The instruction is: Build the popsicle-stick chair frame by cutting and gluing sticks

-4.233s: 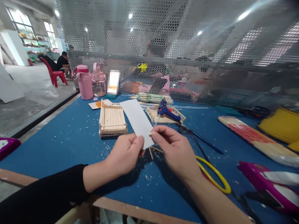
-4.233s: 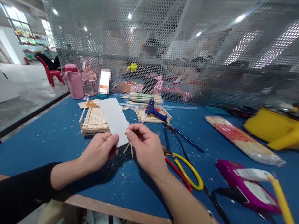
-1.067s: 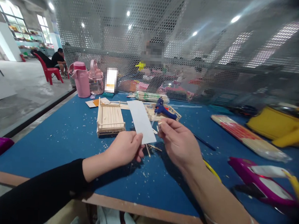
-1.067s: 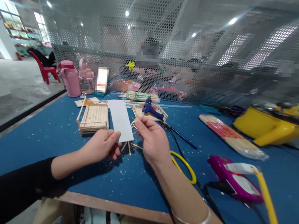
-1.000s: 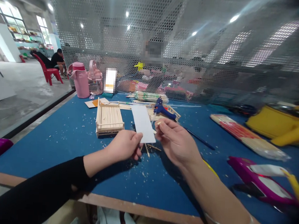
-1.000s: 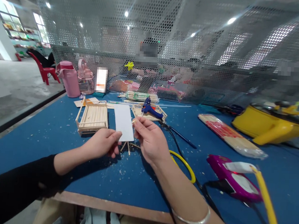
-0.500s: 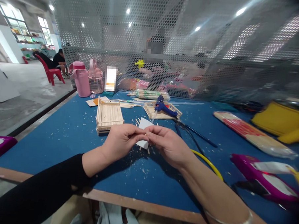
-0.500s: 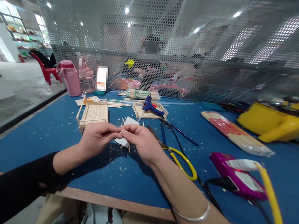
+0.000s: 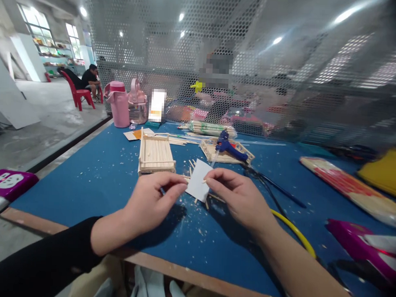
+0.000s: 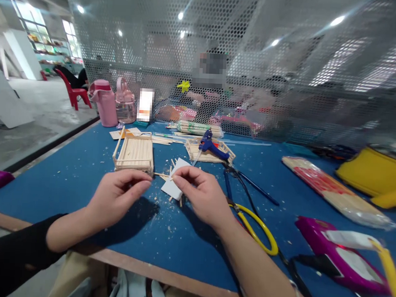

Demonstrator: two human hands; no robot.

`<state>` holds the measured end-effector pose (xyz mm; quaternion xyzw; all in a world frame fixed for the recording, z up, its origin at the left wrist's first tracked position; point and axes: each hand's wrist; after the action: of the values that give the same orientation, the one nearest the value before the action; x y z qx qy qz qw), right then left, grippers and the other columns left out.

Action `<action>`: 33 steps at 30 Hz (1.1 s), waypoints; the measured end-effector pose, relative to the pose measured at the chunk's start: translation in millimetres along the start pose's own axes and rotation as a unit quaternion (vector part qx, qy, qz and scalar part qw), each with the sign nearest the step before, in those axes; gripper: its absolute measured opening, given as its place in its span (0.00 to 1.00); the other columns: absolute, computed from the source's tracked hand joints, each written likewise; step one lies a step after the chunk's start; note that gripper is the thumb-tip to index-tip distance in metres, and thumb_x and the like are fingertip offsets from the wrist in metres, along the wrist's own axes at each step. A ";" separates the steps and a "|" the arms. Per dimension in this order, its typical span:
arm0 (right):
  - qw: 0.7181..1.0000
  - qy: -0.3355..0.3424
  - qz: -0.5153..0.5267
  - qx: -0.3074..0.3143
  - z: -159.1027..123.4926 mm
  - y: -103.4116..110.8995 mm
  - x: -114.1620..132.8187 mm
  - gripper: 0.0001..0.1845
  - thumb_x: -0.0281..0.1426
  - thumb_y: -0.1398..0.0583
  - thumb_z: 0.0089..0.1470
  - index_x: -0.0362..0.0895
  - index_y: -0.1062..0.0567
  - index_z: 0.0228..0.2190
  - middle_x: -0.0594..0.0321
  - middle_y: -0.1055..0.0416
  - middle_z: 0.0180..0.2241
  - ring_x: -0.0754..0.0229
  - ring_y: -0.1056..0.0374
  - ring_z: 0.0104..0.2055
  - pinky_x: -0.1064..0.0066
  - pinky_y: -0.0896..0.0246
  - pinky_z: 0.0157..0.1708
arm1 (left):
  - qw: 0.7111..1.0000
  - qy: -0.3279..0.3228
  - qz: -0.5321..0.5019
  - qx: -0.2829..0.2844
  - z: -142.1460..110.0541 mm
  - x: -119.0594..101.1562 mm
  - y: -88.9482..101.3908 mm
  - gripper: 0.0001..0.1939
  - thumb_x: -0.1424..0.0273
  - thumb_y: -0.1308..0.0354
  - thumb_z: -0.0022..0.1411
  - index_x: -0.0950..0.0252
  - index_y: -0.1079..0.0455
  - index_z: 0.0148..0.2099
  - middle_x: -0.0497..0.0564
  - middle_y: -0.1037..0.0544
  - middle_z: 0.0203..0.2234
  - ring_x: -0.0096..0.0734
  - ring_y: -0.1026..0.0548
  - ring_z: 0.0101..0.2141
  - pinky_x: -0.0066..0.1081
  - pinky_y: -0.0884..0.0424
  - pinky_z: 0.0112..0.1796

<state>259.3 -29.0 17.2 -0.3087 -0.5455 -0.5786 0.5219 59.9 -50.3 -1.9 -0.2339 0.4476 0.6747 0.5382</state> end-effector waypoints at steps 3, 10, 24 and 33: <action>0.991 0.066 -0.118 0.007 0.5 -6.6 3.0 0.10 0.39 0.40 0.51 0.45 0.28 0.26 0.64 0.31 0.24 0.62 0.37 0.25 0.69 0.42 0.27 | 0.989 0.083 0.020 -0.122 -17.4 14.6 29.7 0.08 0.68 0.42 0.57 0.65 0.32 0.40 0.46 0.29 0.25 0.23 0.33 0.23 0.24 0.34 0.25; 0.911 0.301 -0.282 0.021 40.5 -51.5 14.0 0.05 0.30 0.41 0.54 0.46 0.25 0.28 0.62 0.28 0.33 0.59 0.33 0.38 0.65 0.40 0.40 | 0.984 0.141 0.107 -0.018 8.1 50.9 61.1 0.25 0.73 0.35 0.46 0.68 0.33 0.49 0.55 0.29 0.40 0.29 0.30 0.31 0.34 0.31 0.36; 0.836 0.419 -0.355 0.008 73.2 -66.2 -18.1 0.08 0.32 0.41 0.56 0.51 0.20 0.31 0.59 0.27 0.37 0.54 0.35 0.43 0.58 0.41 0.43 | 0.994 0.085 -0.021 0.063 35.3 62.9 53.0 0.05 0.75 0.36 0.50 0.68 0.26 0.33 0.46 0.27 0.25 0.25 0.32 0.27 0.29 0.35 0.33; 0.833 0.431 -0.345 -0.021 72.9 -71.5 -19.6 0.08 0.31 0.41 0.55 0.50 0.20 0.29 0.59 0.27 0.35 0.55 0.34 0.41 0.60 0.39 0.42 | 0.995 0.092 -0.016 0.046 32.6 61.2 51.9 0.04 0.76 0.39 0.54 0.68 0.24 0.34 0.52 0.21 0.33 0.29 0.26 0.33 0.30 0.31 0.38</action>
<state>181.7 35.7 -7.4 0.1694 -0.3240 -0.8068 0.4642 -2.4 8.3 -16.5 -0.2771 0.5223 0.6202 0.5156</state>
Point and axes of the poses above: each hand's wrist, its own z-axis towards the middle knuckle, its own y-axis out of the back of the hand, x = y × z
